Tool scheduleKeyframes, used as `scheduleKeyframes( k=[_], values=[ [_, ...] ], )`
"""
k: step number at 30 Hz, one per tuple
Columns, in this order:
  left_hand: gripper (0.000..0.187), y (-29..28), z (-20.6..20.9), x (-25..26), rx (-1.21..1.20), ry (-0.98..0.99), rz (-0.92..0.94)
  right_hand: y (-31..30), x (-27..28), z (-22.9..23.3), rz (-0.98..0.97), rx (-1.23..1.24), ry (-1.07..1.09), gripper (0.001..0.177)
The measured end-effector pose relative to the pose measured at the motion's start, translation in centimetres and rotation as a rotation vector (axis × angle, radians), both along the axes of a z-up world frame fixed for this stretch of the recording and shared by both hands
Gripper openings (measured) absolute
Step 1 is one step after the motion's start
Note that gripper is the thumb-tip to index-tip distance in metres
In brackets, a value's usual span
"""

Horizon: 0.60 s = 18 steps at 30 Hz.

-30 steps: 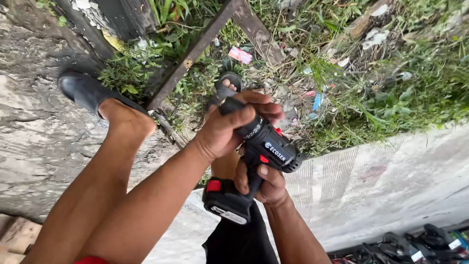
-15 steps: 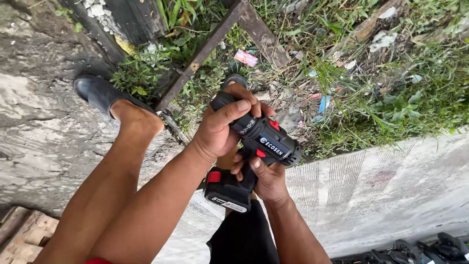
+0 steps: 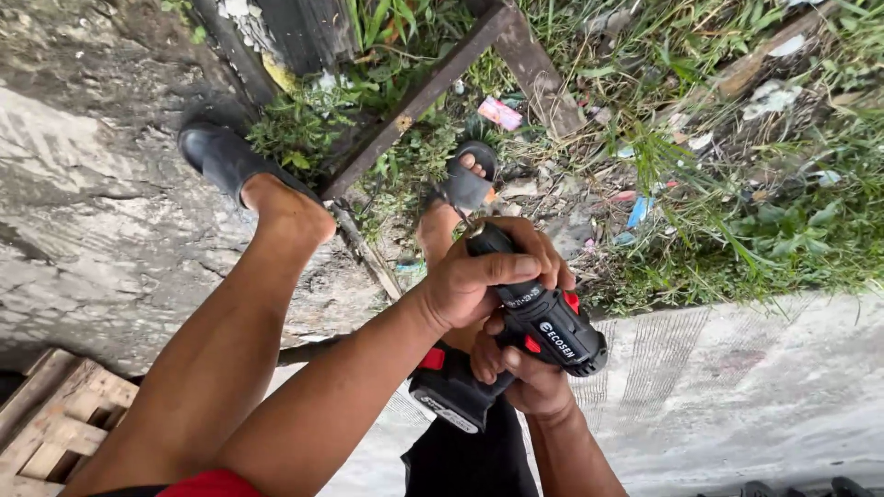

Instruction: The person is drilling holes into a piece of wood using a power drill in an outdoor setting.

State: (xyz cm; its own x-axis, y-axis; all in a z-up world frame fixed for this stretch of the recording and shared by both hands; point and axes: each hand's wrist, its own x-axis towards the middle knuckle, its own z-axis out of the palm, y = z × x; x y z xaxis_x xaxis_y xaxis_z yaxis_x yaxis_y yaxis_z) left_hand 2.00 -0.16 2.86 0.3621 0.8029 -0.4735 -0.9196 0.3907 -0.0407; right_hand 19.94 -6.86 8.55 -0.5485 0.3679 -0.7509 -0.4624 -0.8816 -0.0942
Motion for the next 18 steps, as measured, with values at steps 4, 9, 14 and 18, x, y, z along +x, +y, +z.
scheduleKeyframes(
  k=[4, 9, 14, 18],
  values=[
    [0.015, -0.7, -0.2, 1.0, -0.224, -0.114, 0.089, 2.3, 0.0, -0.8, 0.425, 0.623, -0.447, 0.032],
    [0.017, -1.2, -0.8, 0.3, -0.324, -0.023, 0.051, 2.0, -0.1, -0.3, 0.613, 0.73, -0.556, 0.027],
    [0.032, -2.6, -5.0, 0.0, -0.229, -0.063, 0.044, 0.3, 0.0, -0.4, 0.254, 0.304, -0.429, 0.045],
    [0.089, -5.7, -15.1, -2.7, 0.007, 0.93, -0.49, 0.3, 1.6, -0.7, 0.164, 0.27, -0.488, 0.061]
  ],
)
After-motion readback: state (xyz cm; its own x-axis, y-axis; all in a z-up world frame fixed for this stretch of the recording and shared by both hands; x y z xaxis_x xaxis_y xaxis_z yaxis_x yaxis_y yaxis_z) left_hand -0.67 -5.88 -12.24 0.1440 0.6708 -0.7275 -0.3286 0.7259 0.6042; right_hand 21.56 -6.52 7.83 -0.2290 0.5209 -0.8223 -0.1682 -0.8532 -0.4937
